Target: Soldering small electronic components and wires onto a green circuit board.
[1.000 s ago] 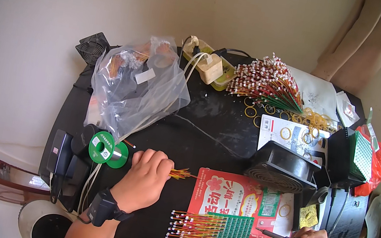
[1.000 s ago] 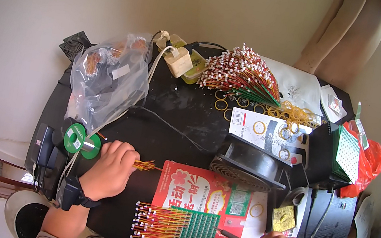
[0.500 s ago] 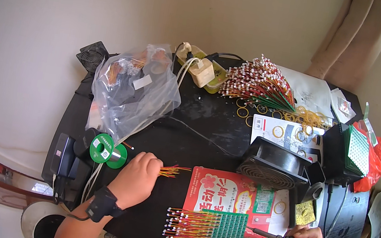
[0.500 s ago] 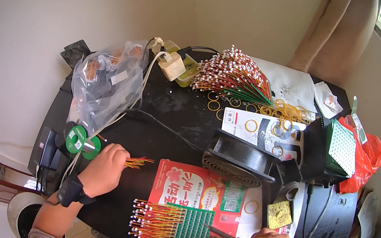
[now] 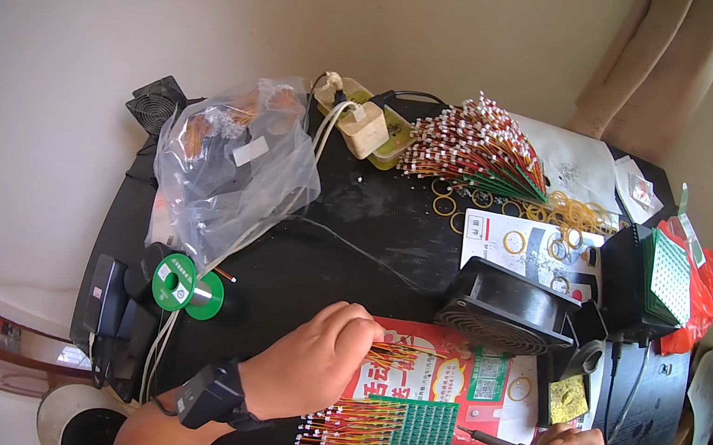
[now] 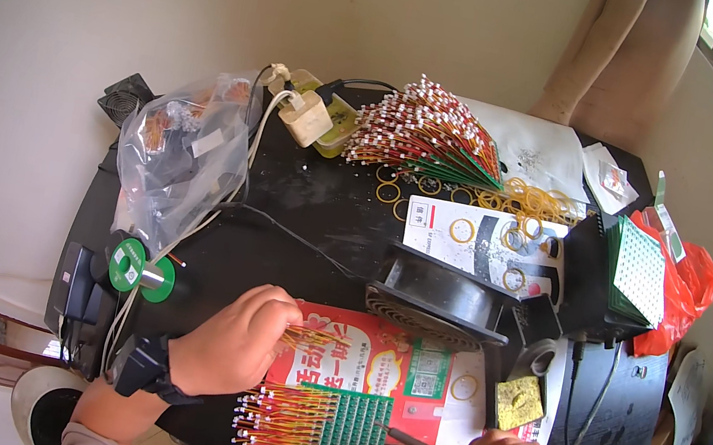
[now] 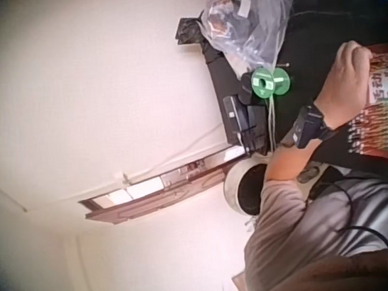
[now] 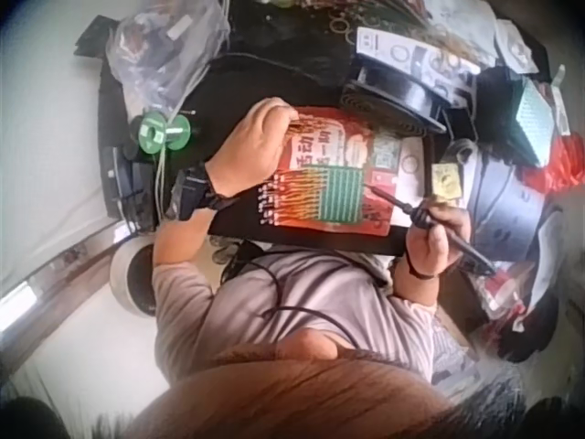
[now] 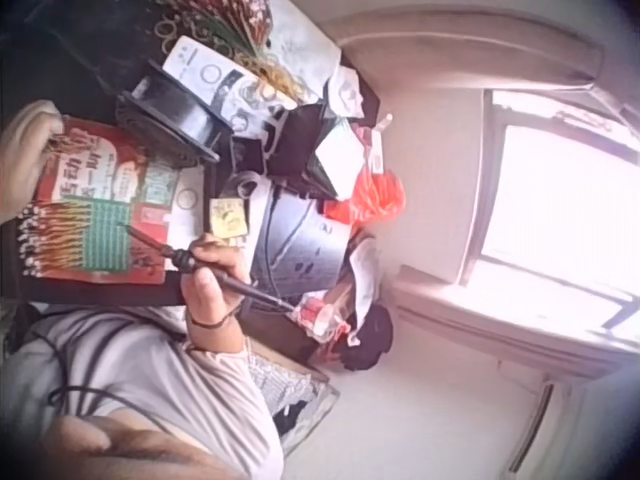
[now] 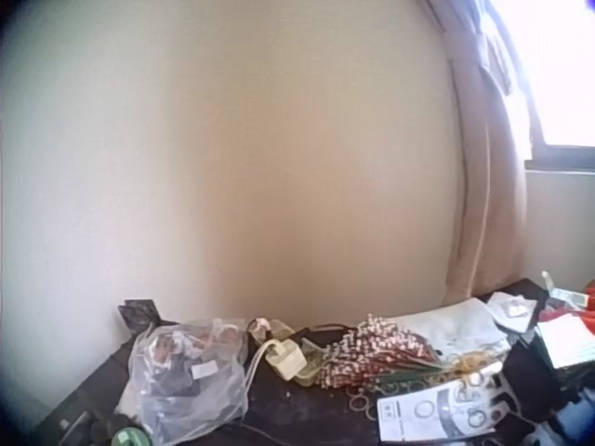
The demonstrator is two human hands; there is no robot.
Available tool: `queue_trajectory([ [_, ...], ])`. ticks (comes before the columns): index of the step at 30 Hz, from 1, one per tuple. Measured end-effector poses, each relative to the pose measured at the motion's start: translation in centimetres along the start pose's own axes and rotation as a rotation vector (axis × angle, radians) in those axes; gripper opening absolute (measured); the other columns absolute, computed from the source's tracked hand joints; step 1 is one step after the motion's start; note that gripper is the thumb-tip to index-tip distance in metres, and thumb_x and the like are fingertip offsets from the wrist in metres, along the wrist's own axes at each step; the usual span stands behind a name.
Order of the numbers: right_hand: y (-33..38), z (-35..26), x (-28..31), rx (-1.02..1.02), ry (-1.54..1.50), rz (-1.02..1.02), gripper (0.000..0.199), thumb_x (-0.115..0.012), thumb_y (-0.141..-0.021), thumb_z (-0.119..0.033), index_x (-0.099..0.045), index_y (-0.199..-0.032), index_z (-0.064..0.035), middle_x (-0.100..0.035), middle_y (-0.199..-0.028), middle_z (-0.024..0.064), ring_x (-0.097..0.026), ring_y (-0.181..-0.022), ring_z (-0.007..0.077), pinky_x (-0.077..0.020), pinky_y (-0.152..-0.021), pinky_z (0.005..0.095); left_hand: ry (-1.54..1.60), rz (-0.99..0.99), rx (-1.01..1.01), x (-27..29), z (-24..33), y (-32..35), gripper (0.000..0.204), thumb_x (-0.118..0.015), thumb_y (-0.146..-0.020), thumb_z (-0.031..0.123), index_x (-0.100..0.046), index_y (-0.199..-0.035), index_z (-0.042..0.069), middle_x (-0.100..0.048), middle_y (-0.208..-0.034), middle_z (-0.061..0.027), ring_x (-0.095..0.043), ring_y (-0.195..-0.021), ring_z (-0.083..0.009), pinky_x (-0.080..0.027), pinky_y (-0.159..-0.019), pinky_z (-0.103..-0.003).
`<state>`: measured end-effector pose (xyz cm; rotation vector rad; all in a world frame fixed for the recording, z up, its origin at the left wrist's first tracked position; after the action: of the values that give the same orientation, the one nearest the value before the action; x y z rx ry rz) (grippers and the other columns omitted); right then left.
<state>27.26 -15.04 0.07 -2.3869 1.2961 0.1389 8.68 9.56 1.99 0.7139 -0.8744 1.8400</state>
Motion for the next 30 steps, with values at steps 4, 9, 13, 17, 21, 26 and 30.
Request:
queue_trajectory([
  [4,-0.2,-0.2,-0.5,-0.039,-0.025,-0.078,0.036,-0.068,-0.088,-0.025,-0.047,-0.088,0.0026,-0.044,-0.070,0.0061,-0.039,-0.058,0.0125,-0.0319,-0.054,0.0264,0.067,0.114,-0.024,2.3,1.5,-0.7,0.043,-0.059,-0.072,-0.018,-0.048,-0.109,0.001,-0.058,-0.101,-0.0207,-0.058,-0.087,-0.0399,-0.050,-0.079,-0.046],
  [9,-0.1,-0.3,-0.3,-0.026,-0.023,-0.047,0.036,-0.069,-0.087,-0.027,-0.046,-0.086,0.0019,-0.043,-0.068,0.0053,-0.039,-0.057,0.0124,-0.0310,-0.053,0.0264,0.150,0.146,-0.069,1.5,2.3,-1.8,0.039,-0.060,-0.074,-0.015,-0.050,-0.109,-0.002,-0.057,-0.104,-0.0202,-0.057,-0.093,-0.0385,-0.050,-0.084,-0.045],
  [13,-0.3,-0.2,-0.8,-0.045,-0.029,-0.064,0.037,-0.069,-0.087,-0.027,-0.047,-0.087,0.0018,-0.044,-0.066,0.0053,-0.040,-0.057,0.0123,-0.0305,-0.053,0.0259,0.073,0.153,-0.009,-1.4,-1.0,0.2,0.033,-0.060,-0.075,-0.013,-0.051,-0.104,0.000,-0.057,-0.100,-0.0195,-0.057,-0.088,-0.0375,-0.049,-0.081,-0.043],
  [17,-0.1,-0.4,-1.0,-0.051,-0.035,-0.085,0.037,-0.070,-0.088,-0.028,-0.047,-0.087,0.0017,-0.045,-0.066,0.0054,-0.040,-0.056,0.0122,-0.0302,-0.052,0.0260,-0.134,0.024,-0.042,-2.3,-1.0,1.0,0.029,-0.061,-0.077,-0.008,-0.055,-0.105,-0.004,-0.058,-0.100,-0.0195,-0.058,-0.088,-0.0365,-0.050,-0.082,-0.044],
  [21,-0.1,-0.3,-0.5,-0.042,-0.008,-0.045,0.037,-0.070,-0.088,-0.027,-0.047,-0.087,0.0013,-0.044,-0.065,0.0049,-0.039,-0.055,0.0121,-0.0294,-0.051,0.0264,-0.228,-0.025,-0.030,-2.5,-1.2,0.7,0.031,-0.063,-0.079,-0.002,-0.058,-0.109,-0.005,-0.059,-0.100,-0.0183,-0.058,-0.089,-0.0358,-0.050,-0.083,-0.043],
  [26,-0.2,-0.3,-1.2,-0.037,-0.014,-0.086,0.035,-0.068,-0.088,-0.026,-0.046,-0.088,0.0014,-0.043,-0.067,0.0048,-0.038,-0.056,0.0118,-0.0290,-0.053,0.0264,-0.213,-0.047,-0.026,-2.6,-1.4,0.7,0.034,-0.066,-0.080,0.002,-0.060,-0.113,-0.004,-0.059,-0.103,-0.0176,-0.058,-0.092,-0.0349,-0.050,-0.085,-0.042],
  [30,-0.3,-0.3,-1.1,-0.047,-0.019,-0.081,0.035,-0.068,-0.088,-0.026,-0.046,-0.088,0.0014,-0.043,-0.067,0.0051,-0.038,-0.057,0.0118,-0.0290,-0.053,0.0268,-0.162,-0.065,0.055,-1.9,-1.5,0.8,0.039,-0.071,-0.080,0.009,-0.063,-0.116,-0.003,-0.059,-0.107,-0.0169,-0.058,-0.097,-0.0346,-0.051,-0.088,-0.042],
])
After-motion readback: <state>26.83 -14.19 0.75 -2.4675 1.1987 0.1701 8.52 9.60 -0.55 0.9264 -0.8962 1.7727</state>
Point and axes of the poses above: each hand's wrist, its own y-axis away from the middle knuckle, its own x-axis out of the back of the hand, z = x × y, the point moved 8 cm from there along -y, towards the middle knuckle
